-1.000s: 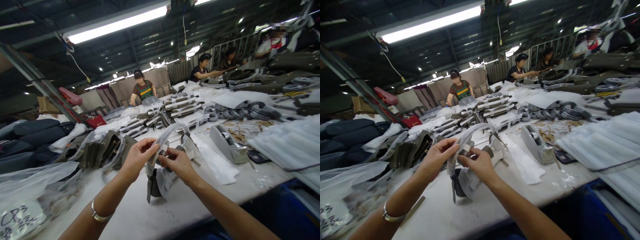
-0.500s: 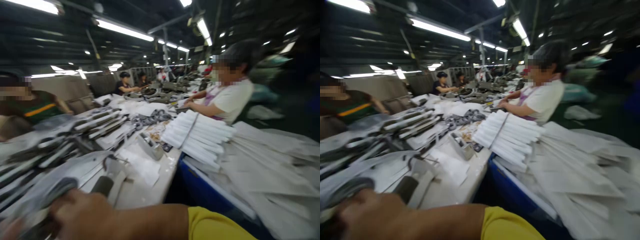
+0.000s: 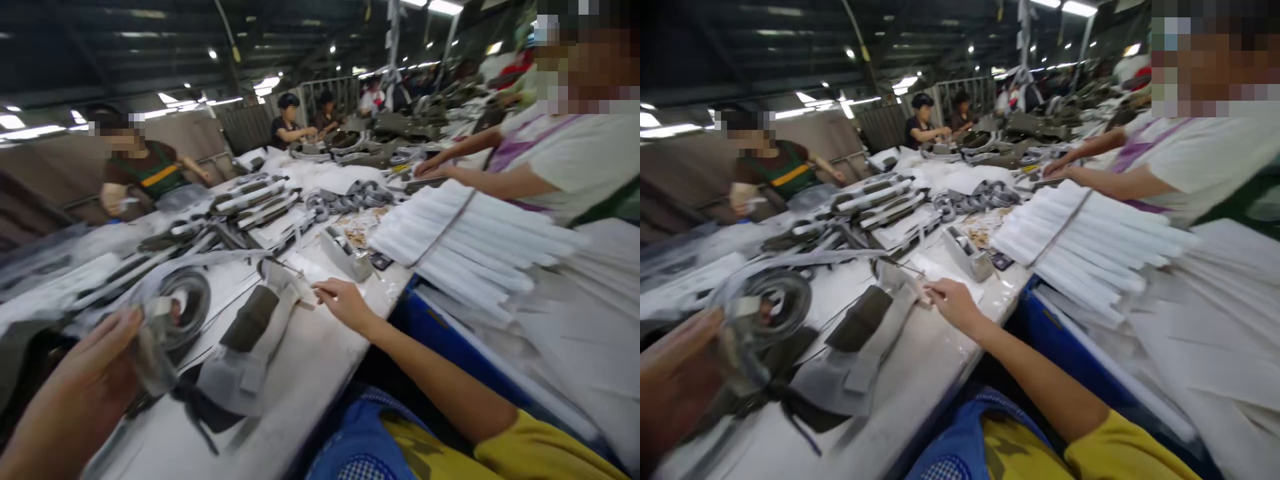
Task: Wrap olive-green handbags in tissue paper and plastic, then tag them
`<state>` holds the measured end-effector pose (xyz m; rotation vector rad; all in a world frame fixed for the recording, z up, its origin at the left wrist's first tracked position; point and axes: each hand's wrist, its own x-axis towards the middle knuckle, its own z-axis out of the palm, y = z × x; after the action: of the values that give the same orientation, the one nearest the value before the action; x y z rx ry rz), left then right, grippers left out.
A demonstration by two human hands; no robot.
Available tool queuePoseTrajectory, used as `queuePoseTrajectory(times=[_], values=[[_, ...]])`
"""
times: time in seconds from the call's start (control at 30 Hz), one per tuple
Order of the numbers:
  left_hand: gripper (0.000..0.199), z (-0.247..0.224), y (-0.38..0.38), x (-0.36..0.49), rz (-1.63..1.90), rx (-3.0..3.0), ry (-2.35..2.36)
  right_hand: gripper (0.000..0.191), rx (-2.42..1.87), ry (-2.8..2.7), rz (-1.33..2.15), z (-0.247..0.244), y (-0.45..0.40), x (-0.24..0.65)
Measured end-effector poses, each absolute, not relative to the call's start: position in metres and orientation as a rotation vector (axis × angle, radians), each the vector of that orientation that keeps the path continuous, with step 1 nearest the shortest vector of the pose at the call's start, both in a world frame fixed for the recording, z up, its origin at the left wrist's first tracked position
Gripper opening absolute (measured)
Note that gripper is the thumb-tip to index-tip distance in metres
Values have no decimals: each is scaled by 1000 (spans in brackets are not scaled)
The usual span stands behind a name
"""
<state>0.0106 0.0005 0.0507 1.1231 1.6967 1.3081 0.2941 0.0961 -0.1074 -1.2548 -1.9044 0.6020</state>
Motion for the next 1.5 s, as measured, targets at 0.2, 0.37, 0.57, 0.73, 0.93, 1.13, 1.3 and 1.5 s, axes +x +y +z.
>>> queuePoseTrajectory(times=[0.2,0.37,0.57,0.73,0.93,1.13,1.3,1.5], values=[[24,63,-15,18,1622,933,1530,23,-1344,-2103,646,-155,121,278],[39,44,-23,25,1539,1001,1540,26,-1533,-2202,598,-169,135,242],[43,20,-27,20,1477,1108,1507,10,-1658,-2237,715,-168,154,233],[39,19,-31,15,1488,1074,1539,11,-1555,-2224,854,-153,139,263],[37,15,-31,13,1503,868,1513,35,-1021,-1993,1141,-103,97,280],[39,22,-32,23,1483,964,1477,29,-666,-1954,1396,-52,70,249],[36,24,-36,22,1454,1049,1499,30,-666,-1962,1208,-50,77,229],[36,22,-40,20,1398,1154,1592,25,-568,-1964,1213,-41,81,224]])
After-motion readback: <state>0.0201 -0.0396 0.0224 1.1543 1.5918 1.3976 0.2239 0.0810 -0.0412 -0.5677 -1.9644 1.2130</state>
